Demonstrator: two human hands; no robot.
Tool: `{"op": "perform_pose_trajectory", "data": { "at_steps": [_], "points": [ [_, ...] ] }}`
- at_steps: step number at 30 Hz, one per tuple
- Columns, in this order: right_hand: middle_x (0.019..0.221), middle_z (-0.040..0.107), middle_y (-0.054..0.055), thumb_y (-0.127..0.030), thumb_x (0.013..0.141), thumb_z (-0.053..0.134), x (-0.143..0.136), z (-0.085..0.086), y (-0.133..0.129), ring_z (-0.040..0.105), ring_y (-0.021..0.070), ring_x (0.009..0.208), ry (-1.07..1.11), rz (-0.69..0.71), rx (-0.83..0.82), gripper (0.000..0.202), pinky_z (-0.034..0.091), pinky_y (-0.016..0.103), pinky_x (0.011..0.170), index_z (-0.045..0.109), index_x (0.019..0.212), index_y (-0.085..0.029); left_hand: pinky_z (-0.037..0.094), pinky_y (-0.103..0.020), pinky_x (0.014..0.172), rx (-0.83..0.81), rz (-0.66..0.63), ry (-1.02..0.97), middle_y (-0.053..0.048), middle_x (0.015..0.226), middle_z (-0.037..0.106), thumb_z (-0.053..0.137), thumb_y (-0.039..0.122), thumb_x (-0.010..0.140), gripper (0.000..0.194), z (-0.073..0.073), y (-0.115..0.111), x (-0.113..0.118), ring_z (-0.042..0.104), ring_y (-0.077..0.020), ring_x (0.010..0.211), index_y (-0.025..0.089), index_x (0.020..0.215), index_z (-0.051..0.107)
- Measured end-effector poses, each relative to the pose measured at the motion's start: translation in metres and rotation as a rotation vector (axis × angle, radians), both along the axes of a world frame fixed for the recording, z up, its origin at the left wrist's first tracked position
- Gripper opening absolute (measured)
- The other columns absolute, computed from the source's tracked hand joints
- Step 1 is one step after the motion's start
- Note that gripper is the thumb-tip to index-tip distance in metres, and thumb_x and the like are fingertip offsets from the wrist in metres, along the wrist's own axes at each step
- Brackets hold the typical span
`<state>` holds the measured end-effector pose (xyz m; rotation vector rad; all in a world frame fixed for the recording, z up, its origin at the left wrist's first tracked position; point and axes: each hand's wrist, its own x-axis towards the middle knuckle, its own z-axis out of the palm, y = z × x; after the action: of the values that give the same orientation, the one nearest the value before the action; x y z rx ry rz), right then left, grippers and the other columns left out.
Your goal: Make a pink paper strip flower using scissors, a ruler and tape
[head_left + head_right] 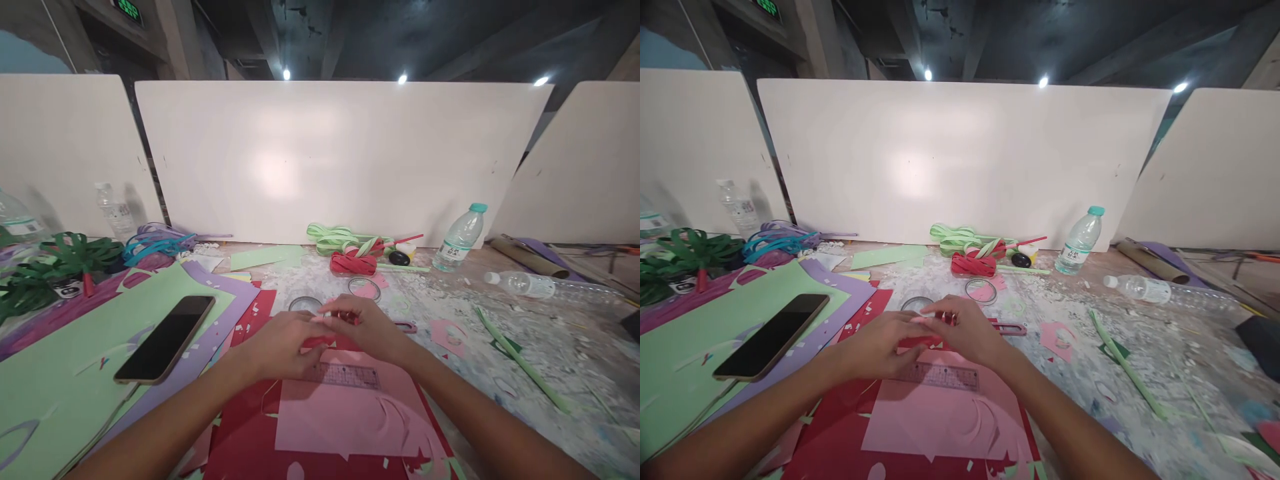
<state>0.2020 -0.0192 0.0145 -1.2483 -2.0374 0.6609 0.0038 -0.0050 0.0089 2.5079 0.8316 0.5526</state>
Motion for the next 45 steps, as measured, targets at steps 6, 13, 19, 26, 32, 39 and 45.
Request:
{"op": "perform_pose_trajectory", "data": {
  "at_steps": [6,13,19,26,32,39,45],
  "points": [
    [0.091,0.067,0.006,-0.031,0.070,0.066,0.072,-0.007,0.023,0.061,0.0203,0.076,-0.456,-0.125,-0.045,0.027,0.046,0.027,0.061,0.067,0.096,-0.023,0.040,-0.033,0.077,0.137,0.200,0.095,-0.009,0.094,0.067,0.053,0.032,0.082,0.033,-0.003,0.021,-0.014,0.057,-0.0268,0.090,0.025,0.112,0.066],
    [0.080,0.066,0.004,-0.022,0.069,0.062,0.093,-0.023,0.031,0.061,0.0199,0.069,-0.542,-0.110,-0.142,0.007,0.042,0.026,0.055,0.064,0.076,-0.021,0.039,-0.032,0.077,0.113,0.097,0.108,-0.009,0.081,0.068,0.050,0.028,0.085,0.024,-0.020,0.031,-0.015,0.057,-0.0251,0.087,0.022,0.083,0.073],
    [0.074,0.062,0.003,-0.029,0.082,0.051,0.086,-0.007,0.024,0.058,0.0182,0.066,-0.436,-0.102,-0.153,0.012,0.042,0.027,0.054,0.052,0.073,-0.021,0.039,-0.026,0.065,-0.374,0.252,-0.400,-0.004,0.081,0.064,0.054,0.041,0.084,0.027,-0.014,0.032,-0.012,0.053,-0.0150,0.069,0.018,0.086,0.069],
    [0.068,0.050,-0.005,-0.049,0.087,0.047,0.046,0.002,0.012,0.048,0.0089,0.047,0.568,-0.021,-0.440,0.028,0.034,0.020,0.040,0.036,0.084,-0.024,0.045,-0.019,0.063,-1.012,0.115,-1.096,-0.004,0.081,0.065,0.072,0.021,0.073,0.018,-0.010,0.031,-0.005,0.057,-0.0090,0.068,0.013,0.088,0.066],
    [0.060,0.032,-0.010,-0.046,0.078,0.064,0.008,-0.003,-0.003,0.025,0.0060,0.042,0.541,0.002,-0.436,0.038,0.022,0.020,0.039,0.045,0.105,-0.027,0.054,-0.021,0.066,-1.321,0.178,-1.350,-0.003,0.079,0.066,0.061,0.007,0.079,0.006,-0.004,0.020,-0.003,0.062,-0.0099,0.067,0.012,0.083,0.062],
    [0.059,0.029,-0.006,-0.035,0.079,0.060,0.002,-0.003,-0.006,0.028,0.0103,0.055,0.269,-0.043,-0.169,0.016,0.024,0.025,0.051,0.056,0.078,-0.020,0.054,-0.023,0.068,-1.328,0.303,-1.208,-0.004,0.074,0.065,0.061,0.017,0.081,0.005,0.014,0.020,0.007,0.063,-0.0109,0.066,0.011,0.081,0.062],
    [0.061,0.023,-0.006,-0.036,0.083,0.052,0.008,0.006,-0.007,0.022,0.0106,0.055,0.202,-0.004,-0.149,0.024,0.019,0.025,0.050,0.040,0.068,-0.021,0.047,-0.027,0.066,-0.100,0.428,-0.591,-0.002,0.079,0.066,0.075,0.037,0.069,0.027,0.020,0.026,0.003,0.059,-0.0149,0.070,0.018,0.086,0.066]
  ]
}}
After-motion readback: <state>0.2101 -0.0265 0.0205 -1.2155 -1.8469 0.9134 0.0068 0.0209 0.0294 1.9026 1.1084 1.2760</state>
